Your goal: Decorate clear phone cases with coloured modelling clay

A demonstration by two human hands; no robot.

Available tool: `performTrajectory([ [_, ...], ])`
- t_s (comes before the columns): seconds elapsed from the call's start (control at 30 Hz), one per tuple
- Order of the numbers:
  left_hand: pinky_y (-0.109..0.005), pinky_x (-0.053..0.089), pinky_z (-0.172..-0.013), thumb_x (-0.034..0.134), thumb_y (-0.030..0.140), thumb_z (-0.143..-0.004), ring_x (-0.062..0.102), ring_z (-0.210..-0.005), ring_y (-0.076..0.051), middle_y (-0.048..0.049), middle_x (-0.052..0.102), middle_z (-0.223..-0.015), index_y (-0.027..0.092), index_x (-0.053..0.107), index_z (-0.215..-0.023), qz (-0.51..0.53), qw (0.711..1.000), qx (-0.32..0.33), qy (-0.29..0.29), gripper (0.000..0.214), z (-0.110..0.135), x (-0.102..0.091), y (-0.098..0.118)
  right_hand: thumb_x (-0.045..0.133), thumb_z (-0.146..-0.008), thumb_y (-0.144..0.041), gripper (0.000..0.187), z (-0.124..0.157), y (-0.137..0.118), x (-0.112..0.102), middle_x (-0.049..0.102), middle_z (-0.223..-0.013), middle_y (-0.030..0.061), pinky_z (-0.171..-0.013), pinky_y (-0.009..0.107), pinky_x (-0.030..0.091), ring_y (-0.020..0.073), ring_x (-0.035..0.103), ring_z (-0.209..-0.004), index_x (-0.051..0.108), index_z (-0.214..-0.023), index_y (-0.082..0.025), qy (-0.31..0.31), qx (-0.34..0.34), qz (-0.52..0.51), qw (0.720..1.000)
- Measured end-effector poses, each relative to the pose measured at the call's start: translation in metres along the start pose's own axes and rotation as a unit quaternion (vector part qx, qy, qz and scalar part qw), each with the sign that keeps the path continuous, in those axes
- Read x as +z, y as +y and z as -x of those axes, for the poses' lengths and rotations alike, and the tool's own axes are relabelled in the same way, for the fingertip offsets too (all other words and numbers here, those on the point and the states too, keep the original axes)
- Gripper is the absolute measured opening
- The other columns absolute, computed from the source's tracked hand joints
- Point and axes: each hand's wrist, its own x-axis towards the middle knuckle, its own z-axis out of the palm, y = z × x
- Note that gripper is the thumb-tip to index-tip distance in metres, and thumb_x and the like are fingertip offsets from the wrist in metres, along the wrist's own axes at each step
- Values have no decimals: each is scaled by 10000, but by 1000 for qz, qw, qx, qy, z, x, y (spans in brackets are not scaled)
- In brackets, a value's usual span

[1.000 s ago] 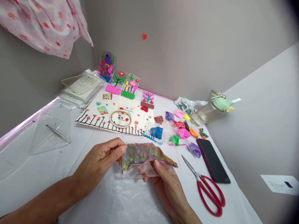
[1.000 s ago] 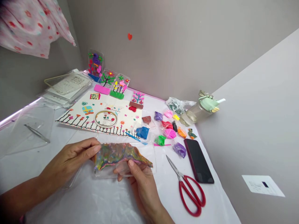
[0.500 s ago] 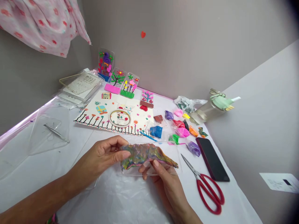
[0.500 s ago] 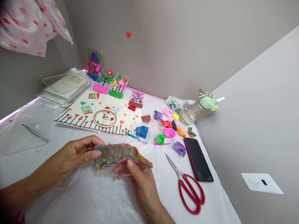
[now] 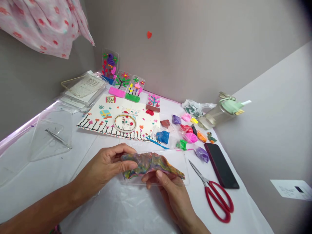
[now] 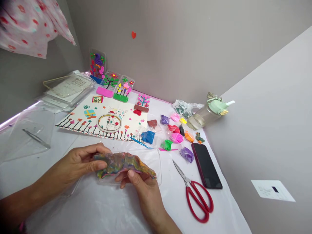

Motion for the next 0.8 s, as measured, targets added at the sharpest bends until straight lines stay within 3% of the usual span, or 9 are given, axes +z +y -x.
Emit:
performTrajectory([
  [0.2,-248,462,-710,714,438,-870,586,-745,-159,21,643,-763,223,683,-766,-20,999,1,28,241,2,1,0,722,-892,-429,266,3,-1,-1,768,-859,86,-757,341,526,233,686,-830,779,-983,-185,-14,15,41,999],
  [0.4,-260,451,-783,727,450,-850,616,-854,-183,14,702,-872,253,729,-919,0,1000,-23,1,208,3,4,3,723,-881,-453,286,4,-5,1,761,-842,81,-741,335,521,223,660,-790,793,-968,-189,-21,15,66,997],
  [0.53,-258,414,-698,646,470,-907,553,-753,-169,11,618,-767,227,704,-781,-65,998,7,10,280,5,4,4,722,-886,-431,258,5,-8,3,764,-853,70,-752,340,522,218,650,-779,801,-1017,-223,-33,18,94,995],
  [0.7,-242,449,-756,694,448,-889,615,-839,-168,23,687,-866,262,722,-902,-36,999,5,-39,189,3,-3,1,715,-888,-445,286,6,-12,4,755,-864,66,-727,335,517,225,651,-798,791,-1071,-239,-46,26,88,995],
  [0.8,-239,469,-742,707,442,-882,643,-832,-169,24,715,-869,264,725,-931,-20,998,-13,-58,185,4,-3,1,700,-901,-440,286,7,-13,5,749,-864,63,-723,325,510,217,651,-799,789,-1067,-225,-86,40,101,990],
])
